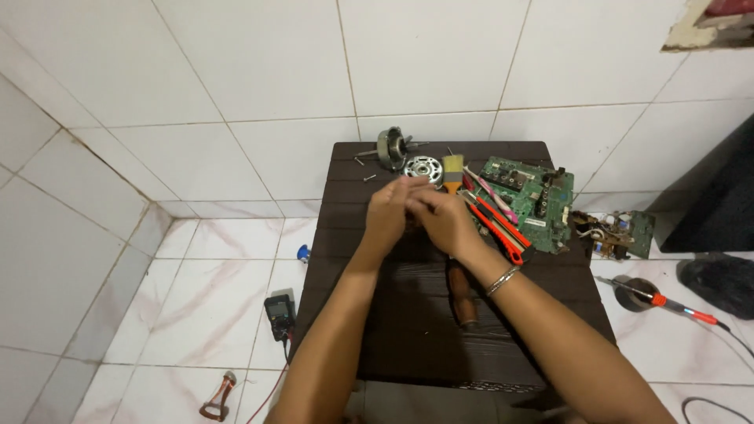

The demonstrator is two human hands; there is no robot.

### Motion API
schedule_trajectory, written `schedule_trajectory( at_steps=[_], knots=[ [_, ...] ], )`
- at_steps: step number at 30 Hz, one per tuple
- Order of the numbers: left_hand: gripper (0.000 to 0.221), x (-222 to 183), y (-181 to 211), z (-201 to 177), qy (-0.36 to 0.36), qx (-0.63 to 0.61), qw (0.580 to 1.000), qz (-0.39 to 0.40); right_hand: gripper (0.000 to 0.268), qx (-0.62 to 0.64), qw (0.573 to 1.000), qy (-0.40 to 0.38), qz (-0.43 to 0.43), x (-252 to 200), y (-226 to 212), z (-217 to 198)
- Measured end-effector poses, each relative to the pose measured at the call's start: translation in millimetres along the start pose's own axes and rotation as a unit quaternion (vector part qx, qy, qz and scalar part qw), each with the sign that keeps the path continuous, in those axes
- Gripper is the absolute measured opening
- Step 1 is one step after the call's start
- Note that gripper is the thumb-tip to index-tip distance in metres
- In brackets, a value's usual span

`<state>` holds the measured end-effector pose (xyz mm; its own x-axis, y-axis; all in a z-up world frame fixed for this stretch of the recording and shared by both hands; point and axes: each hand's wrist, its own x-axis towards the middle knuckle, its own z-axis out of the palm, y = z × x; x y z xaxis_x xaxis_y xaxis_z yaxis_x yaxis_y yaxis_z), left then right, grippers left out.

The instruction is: The person works on a copper motor stator at a small table, holding and turning the wound coil while guiding and winding wire around it. They use pliers and a screwdriver to manipulate the wire and parts, and handle the stator repeatedly as they wind and position the wire.

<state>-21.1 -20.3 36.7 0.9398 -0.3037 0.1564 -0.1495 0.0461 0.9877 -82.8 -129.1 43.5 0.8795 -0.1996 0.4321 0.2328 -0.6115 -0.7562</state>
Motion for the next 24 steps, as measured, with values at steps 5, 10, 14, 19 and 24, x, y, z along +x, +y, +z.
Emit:
schedule_trajectory(
  at_steps=[5,10,14,19,24],
  knots=[
    [0.04,1.5,-1.1,1.3,0.08,-0.215,0.972,-0.045,0.022,-0.025,0.986,-0.162,0.012,-2.2,-16.0,-62.6],
    [0.043,12.9,-25.6,-1.8,0.015,-0.25,0.967,-0.035,0.015,-0.044,0.98,-0.163,0.103,9.0,13.5,-96.0],
    [0.031,5.8,-38.6,5.7,-0.015,0.154,0.97,0.186,0.015,-0.036,0.987,-0.145,0.064,7.6,2.2,-90.1],
    [0.036,-2.1,-46.9,13.3,-0.026,0.217,0.942,0.253,0.009,-0.099,0.991,-0.082,-0.034,9.5,-6.9,-79.3],
    [0.038,11.5,-43.4,-0.9,0.03,0.019,0.987,0.156,0.009,-0.016,0.997,-0.069,0.036,7.6,19.7,-80.8]
  ],
)
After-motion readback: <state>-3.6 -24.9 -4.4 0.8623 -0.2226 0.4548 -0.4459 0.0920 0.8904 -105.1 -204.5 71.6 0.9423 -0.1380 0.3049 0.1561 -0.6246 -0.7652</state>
